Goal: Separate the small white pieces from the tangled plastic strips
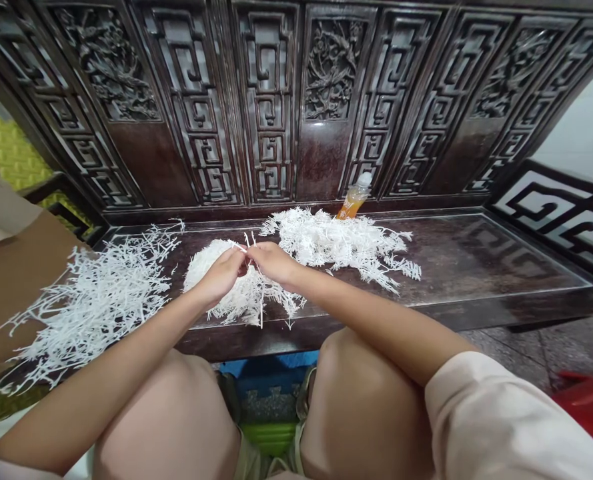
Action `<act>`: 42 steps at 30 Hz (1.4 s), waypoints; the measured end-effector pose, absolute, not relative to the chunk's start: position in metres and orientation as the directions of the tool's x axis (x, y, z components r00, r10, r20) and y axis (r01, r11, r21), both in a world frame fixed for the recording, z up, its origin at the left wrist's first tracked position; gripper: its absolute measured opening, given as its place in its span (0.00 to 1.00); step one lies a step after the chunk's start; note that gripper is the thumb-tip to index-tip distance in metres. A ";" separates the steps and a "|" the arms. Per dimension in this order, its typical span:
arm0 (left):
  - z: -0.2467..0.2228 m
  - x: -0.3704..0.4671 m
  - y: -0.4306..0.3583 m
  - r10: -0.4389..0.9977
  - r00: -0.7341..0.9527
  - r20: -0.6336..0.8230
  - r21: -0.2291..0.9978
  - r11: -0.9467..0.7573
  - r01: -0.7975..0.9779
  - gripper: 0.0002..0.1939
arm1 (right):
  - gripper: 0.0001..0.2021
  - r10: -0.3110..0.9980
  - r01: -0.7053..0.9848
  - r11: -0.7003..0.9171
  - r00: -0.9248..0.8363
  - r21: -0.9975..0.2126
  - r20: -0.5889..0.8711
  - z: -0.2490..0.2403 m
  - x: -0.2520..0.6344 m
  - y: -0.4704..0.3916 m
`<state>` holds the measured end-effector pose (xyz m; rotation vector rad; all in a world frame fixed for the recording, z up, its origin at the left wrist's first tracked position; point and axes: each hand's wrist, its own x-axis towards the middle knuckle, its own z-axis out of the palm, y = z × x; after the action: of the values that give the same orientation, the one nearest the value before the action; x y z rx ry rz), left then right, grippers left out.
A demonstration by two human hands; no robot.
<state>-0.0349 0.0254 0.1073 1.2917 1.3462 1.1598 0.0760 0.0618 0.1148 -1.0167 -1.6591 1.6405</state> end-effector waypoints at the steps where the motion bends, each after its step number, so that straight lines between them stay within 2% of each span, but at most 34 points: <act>1: 0.107 -0.035 0.026 0.999 -0.031 0.020 0.988 -0.015 0.154 0.06 | 0.07 0.839 0.085 -0.088 -0.531 -0.992 -0.120 0.116 0.076 0.062; 5: 0.109 -0.037 0.027 0.989 -0.014 0.147 0.956 -0.139 0.257 0.05 | 0.06 0.844 0.042 -0.152 -0.515 -0.987 -0.152 0.120 0.080 0.064; 13: 0.106 -0.044 0.032 0.994 0.013 0.108 0.865 -0.100 0.491 0.06 | 0.10 0.881 0.355 0.129 -0.470 -0.926 -0.057 0.113 0.083 0.068; 22: 0.112 -0.038 0.031 0.989 -0.024 0.149 0.854 -0.116 0.508 0.05 | 0.09 0.887 0.267 0.109 -0.460 -0.958 -0.028 0.121 0.080 0.062; 25: 0.113 -0.036 0.029 0.993 -0.033 0.113 0.917 -0.091 0.389 0.06 | 0.09 0.873 0.189 0.010 -0.481 -0.982 -0.084 0.122 0.078 0.060; 28: 0.117 -0.033 0.023 1.000 -0.011 0.012 0.991 -0.010 0.136 0.05 | 0.08 0.844 0.035 -0.139 -0.519 -0.990 -0.137 0.128 0.081 0.063; 32: 0.124 -0.029 0.012 0.991 0.100 -0.086 0.976 0.103 -0.192 0.04 | 0.08 0.865 -0.194 -0.170 -0.499 -0.966 -0.052 0.141 0.094 0.076; 34: 0.125 -0.030 0.012 0.984 0.124 -0.125 0.925 0.161 -0.345 0.04 | 0.07 0.873 -0.136 -0.149 -0.483 -0.979 -0.065 0.142 0.099 0.081; 37: 0.121 -0.039 0.019 0.958 0.144 -0.246 0.817 0.285 -0.501 0.03 | 0.06 0.843 0.096 -0.111 -0.519 -0.989 -0.145 0.138 0.100 0.082; 39: 0.116 -0.048 0.025 0.928 0.168 -0.333 0.757 0.369 -0.540 0.02 | 0.08 0.813 0.189 -0.077 -0.556 -0.979 -0.171 0.133 0.097 0.079; 42: 0.110 -0.056 0.032 0.905 0.180 -0.385 0.720 0.417 -0.555 0.03 | 0.11 0.797 0.225 -0.059 -0.576 -0.972 -0.182 0.127 0.093 0.076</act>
<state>-0.0558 0.0316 0.1095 0.4744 0.8912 1.0871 0.0930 0.0759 0.1275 -1.0882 -1.7699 1.6754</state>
